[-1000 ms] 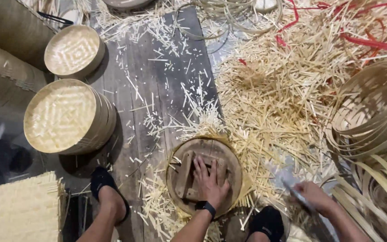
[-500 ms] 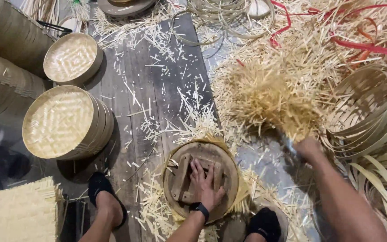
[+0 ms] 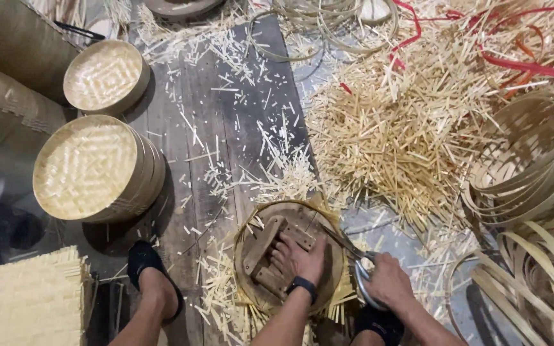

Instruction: The recorder is assembling and trimming woven bamboo components to create round containers.

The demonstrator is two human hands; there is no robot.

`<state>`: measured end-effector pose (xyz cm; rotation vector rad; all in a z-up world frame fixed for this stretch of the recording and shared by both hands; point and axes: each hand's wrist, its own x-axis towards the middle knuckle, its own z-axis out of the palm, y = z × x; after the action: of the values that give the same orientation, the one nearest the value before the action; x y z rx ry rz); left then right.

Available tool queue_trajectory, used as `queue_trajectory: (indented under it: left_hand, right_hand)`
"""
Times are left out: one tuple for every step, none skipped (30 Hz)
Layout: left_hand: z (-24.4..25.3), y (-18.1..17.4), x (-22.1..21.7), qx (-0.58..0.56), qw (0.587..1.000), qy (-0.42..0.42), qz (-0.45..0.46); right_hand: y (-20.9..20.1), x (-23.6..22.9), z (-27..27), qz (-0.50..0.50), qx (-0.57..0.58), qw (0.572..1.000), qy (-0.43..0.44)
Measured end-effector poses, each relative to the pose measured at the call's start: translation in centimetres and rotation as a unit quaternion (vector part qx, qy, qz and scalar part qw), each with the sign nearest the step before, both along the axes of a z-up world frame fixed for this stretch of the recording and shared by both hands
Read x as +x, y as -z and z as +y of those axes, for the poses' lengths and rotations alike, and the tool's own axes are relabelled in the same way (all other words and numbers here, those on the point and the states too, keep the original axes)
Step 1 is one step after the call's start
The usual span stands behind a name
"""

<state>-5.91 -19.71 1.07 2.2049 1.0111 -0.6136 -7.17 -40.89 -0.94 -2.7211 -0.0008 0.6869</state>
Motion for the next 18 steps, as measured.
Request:
queue_trajectory:
  left_hand:
    - [0.0, 0.4, 0.1, 0.001, 1.0, 0.0, -0.001]
    - [-0.1, 0.8, 0.3, 0.023, 1.0, 0.008, -0.003]
    - [-0.3, 1.2, 0.6, 0.042, 0.999, 0.017, -0.004]
    - [-0.2, 1.3, 0.6, 0.041, 0.999, 0.018, -0.005]
    - [-0.2, 1.6, 0.6, 0.039, 0.999, 0.026, -0.008]
    - [-0.2, 1.8, 0.5, 0.037, 0.999, 0.033, -0.011]
    - [-0.3, 2.5, 0.0, 0.036, 0.999, 0.033, 0.002]
    - [-0.4, 3.2, -0.4, 0.042, 0.998, 0.029, -0.02]
    - [-0.5, 3.8, 0.7, 0.047, 0.997, 0.025, -0.053]
    - [-0.7, 3.4, -0.1, 0.047, 0.997, 0.024, -0.053]
    - [-0.7, 3.1, 0.2, 0.051, 0.997, 0.016, -0.048]
    - [-0.8, 3.0, 0.4, 0.056, 0.997, 0.007, -0.044]
    - [-0.5, 3.5, -0.2, 0.058, 0.998, 0.01, -0.036]
    - [-0.1, 4.1, -0.7, 0.048, 0.997, 0.04, -0.046]
    - [0.0, 4.7, -0.3, 0.034, 0.995, 0.07, -0.063]
    - [0.3, 4.1, -0.6, 0.035, 0.995, 0.07, -0.062]
    - [0.3, 3.6, -1.0, 0.033, 0.992, 0.114, -0.052]
    - [0.3, 3.0, -1.4, 0.032, 0.986, 0.157, -0.041]
  right_hand:
    - [0.0, 0.0, 0.1, -0.001, 0.001, 1.0, 0.0]
    - [0.0, 0.0, 0.2, 0.013, -0.03, 0.999, 0.003]
    - [-0.1, 0.2, 0.0, 0.028, -0.064, 0.998, 0.007]
    - [0.0, 0.7, -0.2, 0.028, -0.065, 0.997, 0.008]
    - [0.1, 1.4, -0.5, 0.025, -0.076, 0.997, 0.002]
    - [0.3, 2.0, -0.8, 0.023, -0.088, 0.996, -0.004]
    - [1.8, 1.1, -0.9, 0.035, -0.088, 0.995, -0.005]
    - [3.2, 0.1, -1.0, -0.032, -0.085, 0.996, -0.01]
    - [4.6, 0.9, -1.2, -0.112, -0.081, 0.99, -0.015]
    - [4.0, 1.3, -0.5, -0.112, -0.082, 0.99, -0.016]
    - [3.6, 2.8, 0.3, -0.156, -0.075, 0.985, -0.019]
    - [3.3, 4.3, 1.1, -0.2, -0.067, 0.977, -0.023]
    - [0.0, 4.0, 1.6, -0.192, -0.064, 0.979, -0.021]
    - [-3.3, 4.0, 2.2, -0.082, -0.063, 0.995, -0.003]
    - [-6.6, 4.8, 2.6, 0.021, -0.062, 0.998, 0.014]
    - [-5.3, 4.8, 1.4, 0.023, -0.062, 0.998, 0.015]
    - [-4.1, 4.8, 0.1, 0.053, -0.093, 0.994, -0.001]
    - [-3.0, 4.8, -1.2, 0.082, -0.123, 0.989, -0.017]
